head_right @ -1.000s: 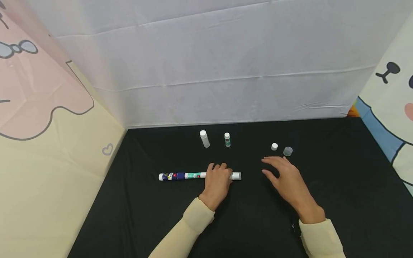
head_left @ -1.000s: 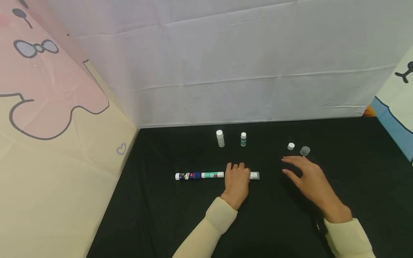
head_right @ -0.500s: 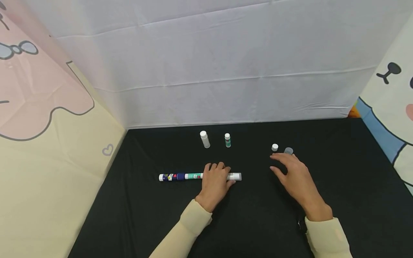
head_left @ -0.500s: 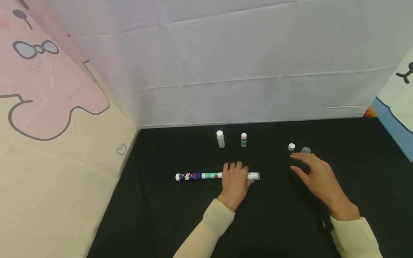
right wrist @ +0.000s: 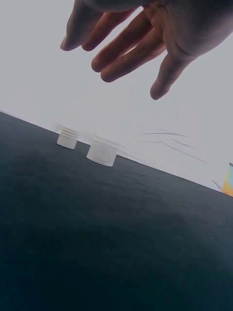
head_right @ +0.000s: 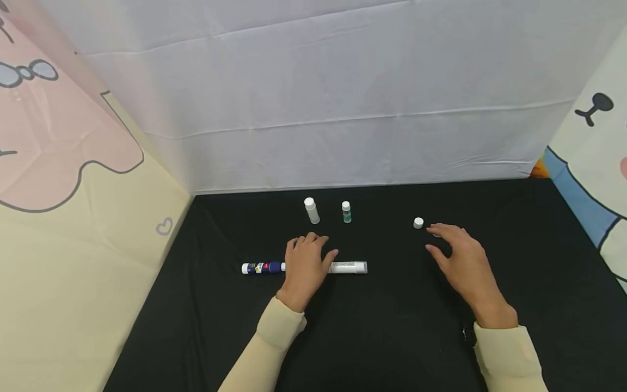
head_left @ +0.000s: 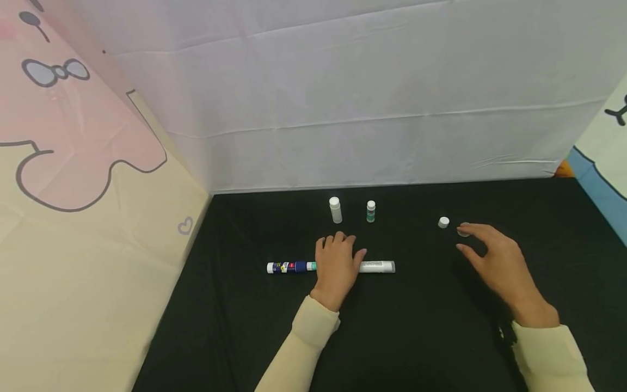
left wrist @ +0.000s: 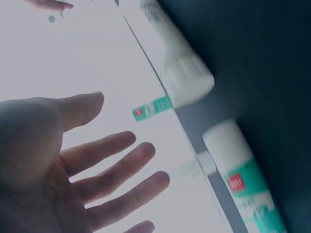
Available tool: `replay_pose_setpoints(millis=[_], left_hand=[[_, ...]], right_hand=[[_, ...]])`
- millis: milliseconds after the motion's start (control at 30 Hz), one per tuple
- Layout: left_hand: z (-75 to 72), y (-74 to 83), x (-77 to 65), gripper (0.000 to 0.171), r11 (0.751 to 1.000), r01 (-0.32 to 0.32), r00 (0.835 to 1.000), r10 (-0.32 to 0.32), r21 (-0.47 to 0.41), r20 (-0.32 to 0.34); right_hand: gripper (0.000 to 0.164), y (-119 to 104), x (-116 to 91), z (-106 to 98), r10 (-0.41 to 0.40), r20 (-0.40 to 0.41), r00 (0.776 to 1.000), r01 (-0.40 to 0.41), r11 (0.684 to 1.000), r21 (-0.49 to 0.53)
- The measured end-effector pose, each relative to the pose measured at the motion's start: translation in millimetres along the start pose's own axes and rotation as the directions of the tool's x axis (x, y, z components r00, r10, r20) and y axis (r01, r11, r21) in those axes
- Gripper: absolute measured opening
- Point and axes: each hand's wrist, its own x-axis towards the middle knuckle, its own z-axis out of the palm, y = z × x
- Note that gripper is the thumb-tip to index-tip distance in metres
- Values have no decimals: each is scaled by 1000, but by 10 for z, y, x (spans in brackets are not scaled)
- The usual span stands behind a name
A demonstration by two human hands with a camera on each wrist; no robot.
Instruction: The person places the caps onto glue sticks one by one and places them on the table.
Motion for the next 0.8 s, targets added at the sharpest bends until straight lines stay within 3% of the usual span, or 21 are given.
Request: replay_pose_setpoints(millis=[233, 600, 800], left_hand=[[-53, -227, 119, 35, 992, 96, 993, -102, -88, -66], [-56, -421, 235, 43, 956, 204, 976, -216, -210, -35], [-29, -471, 326, 50, 941, 230, 969, -246, -250, -34]], right_hand=[[45, 68, 12, -42, 63, 42, 997, -63, 998, -8], [44, 151, 22, -56, 120, 76, 990, -120, 993, -14], [43, 191, 48, -47, 148, 103, 984, -146, 989, -28]])
